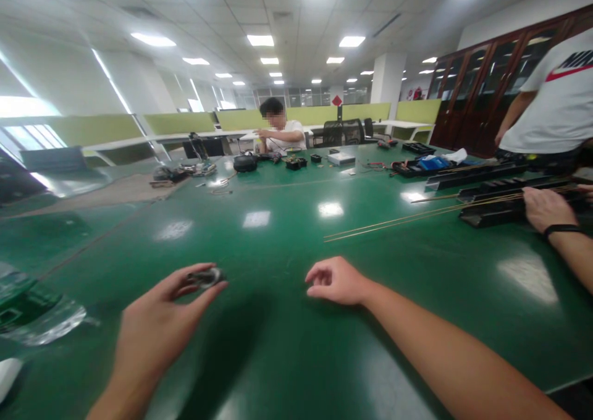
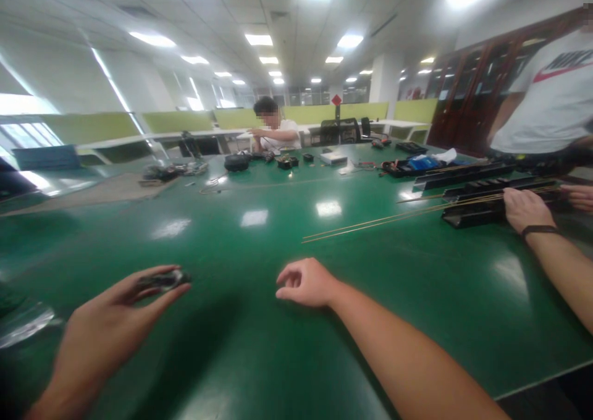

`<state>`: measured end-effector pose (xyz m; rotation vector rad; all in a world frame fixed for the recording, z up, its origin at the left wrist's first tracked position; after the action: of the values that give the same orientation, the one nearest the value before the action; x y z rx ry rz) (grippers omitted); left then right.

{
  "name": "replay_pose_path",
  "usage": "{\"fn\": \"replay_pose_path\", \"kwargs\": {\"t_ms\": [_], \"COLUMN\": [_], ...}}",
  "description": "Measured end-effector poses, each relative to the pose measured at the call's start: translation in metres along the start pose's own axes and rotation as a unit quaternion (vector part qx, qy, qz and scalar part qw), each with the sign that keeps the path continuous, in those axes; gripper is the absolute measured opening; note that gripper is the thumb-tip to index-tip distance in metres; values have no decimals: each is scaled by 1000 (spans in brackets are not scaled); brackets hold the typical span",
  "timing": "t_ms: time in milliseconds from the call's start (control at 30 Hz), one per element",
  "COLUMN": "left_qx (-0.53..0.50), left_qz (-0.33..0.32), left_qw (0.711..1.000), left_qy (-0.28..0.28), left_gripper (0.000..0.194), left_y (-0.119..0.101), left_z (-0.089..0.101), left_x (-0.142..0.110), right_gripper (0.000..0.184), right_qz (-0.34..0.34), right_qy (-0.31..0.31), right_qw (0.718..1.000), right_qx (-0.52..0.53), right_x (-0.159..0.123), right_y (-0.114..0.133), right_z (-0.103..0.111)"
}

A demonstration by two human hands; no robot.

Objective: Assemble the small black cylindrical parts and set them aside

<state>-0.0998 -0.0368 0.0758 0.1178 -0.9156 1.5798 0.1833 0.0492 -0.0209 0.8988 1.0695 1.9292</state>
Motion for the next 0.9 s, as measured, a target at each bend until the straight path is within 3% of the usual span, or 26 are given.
{"fn": "replay_pose_path", "kwargs": {"t_ms": [167, 233, 300, 467, 733, 900], "left_qx": [-133, -153, -167, -186, -180, -210], "left_qz": [-66, -88, -113, -153, -166, -158], "left_qw": [986, 981, 974, 964, 954, 951], "left_qy": [74, 86, 99, 113, 174, 163], "left_gripper": [30, 23, 20, 17, 27, 36], "left_y": [-42, -45, -41, -29, -36, -35], "left_z": [-88, -112, -125, -124, -124, -126], "left_x": [12, 8, 3, 0, -4, -8], "right_gripper": [16, 19, 20, 20, 40, 40], "right_qz": [0, 2, -4, -20, -8, 1], "right_qy": [-38, -49, -53, -53, -73, -91], "right_qw": [999, 998, 998, 998, 997, 995], "right_qx": [28, 26, 23, 9, 1, -26], "right_x": [3, 3, 3, 3, 0, -1], "right_y": [-5, -7, -8, -9, -5, -2], "right_z": [1, -1, -3, -7, -3, -1]}}
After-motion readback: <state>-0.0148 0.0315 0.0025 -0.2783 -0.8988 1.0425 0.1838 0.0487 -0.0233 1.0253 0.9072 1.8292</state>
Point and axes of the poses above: each hand's wrist, its own x-axis towards the middle knuckle, its own z-axis out of the back of the hand, y = z × x, the point moved 2 cm from there along x, towards the middle knuckle, and after that the axes turned 5 degrees about -y, right-handed, at the moved point
